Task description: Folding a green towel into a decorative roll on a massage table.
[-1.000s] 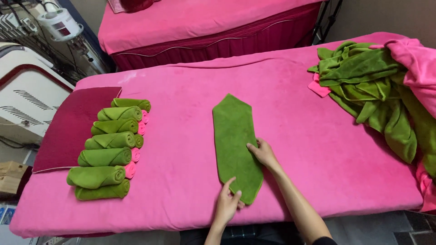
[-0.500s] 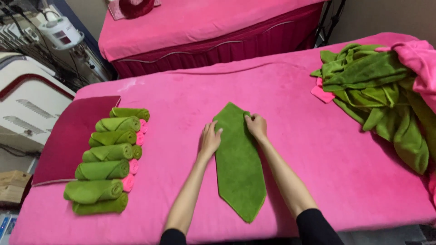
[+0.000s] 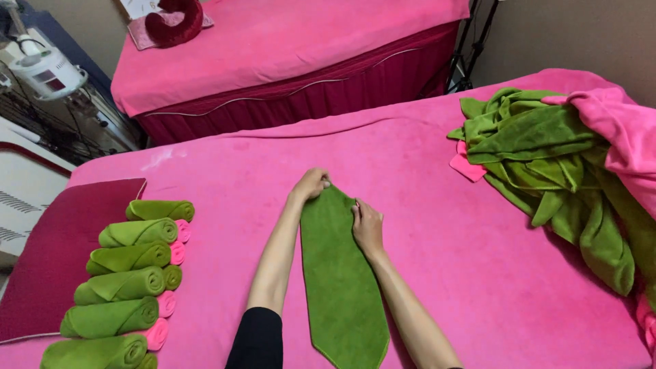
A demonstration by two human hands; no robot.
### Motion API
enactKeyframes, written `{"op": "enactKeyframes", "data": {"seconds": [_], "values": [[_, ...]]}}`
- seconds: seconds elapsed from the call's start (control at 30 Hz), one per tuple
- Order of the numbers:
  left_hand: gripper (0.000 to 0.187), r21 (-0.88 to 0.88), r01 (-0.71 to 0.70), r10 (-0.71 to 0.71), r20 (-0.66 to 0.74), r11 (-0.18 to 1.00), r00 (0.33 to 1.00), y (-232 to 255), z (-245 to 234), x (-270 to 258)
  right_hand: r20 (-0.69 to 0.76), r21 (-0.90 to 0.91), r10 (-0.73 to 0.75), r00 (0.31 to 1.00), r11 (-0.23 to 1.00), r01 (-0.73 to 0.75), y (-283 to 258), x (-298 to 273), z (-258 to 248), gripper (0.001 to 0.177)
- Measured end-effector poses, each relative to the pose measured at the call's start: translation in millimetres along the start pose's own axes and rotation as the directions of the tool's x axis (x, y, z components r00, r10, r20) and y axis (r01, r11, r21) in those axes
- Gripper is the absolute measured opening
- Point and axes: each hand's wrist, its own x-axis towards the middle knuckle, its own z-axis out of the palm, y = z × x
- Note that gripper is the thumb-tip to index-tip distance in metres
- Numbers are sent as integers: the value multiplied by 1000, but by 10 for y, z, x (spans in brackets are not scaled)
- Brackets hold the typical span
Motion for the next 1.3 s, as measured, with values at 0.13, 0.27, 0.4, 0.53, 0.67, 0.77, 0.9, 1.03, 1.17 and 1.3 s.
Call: {"op": "enactKeyframes", "data": {"seconds": [0.13,0.27,0.4,0.53,0.67,0.77,0.9,1.03,1.17,1.3], "values": [[20,-98,-120,84,-313,988,946,-49,-68,-521,11,-168,-7,1000,986,9,182,29,109,29],[26,-29,33,-44,-568,999,822,4,110,-1797,-59,-191,-113,992,977,100,225,72,130,30],[31,-94,209,-229,-484,973,844,646,278,-2771,-123,-182,-161,979,974,137,257,60,148,35],[47,-247,304,-370,-294,920,881,1114,191,-3166,9,-356,-434,901,840,409,-114,-345,95,16],[62,-311,329,-398,-193,892,897,1213,92,-3204,321,-357,-313,894,834,421,-667,-891,-149,51],[65,-257,256,-310,-196,932,930,1099,157,-3243,356,-390,-255,899,834,391,-755,-943,-221,59],[67,-221,211,-266,-259,952,929,1045,223,-3212,382,-393,-162,910,863,319,-858,-947,-264,69],[61,-281,234,-314,-287,931,905,936,330,-3130,354,-449,-114,928,850,275,-854,-943,-273,81],[62,-266,218,-303,-342,939,890,882,378,-3086,323,-463,-154,934,835,298,-807,-952,-234,77],[62,-305,224,-322,-326,926,889,923,340,-3085,320,-464,-155,935,835,297,-776,-957,-212,78]]}}
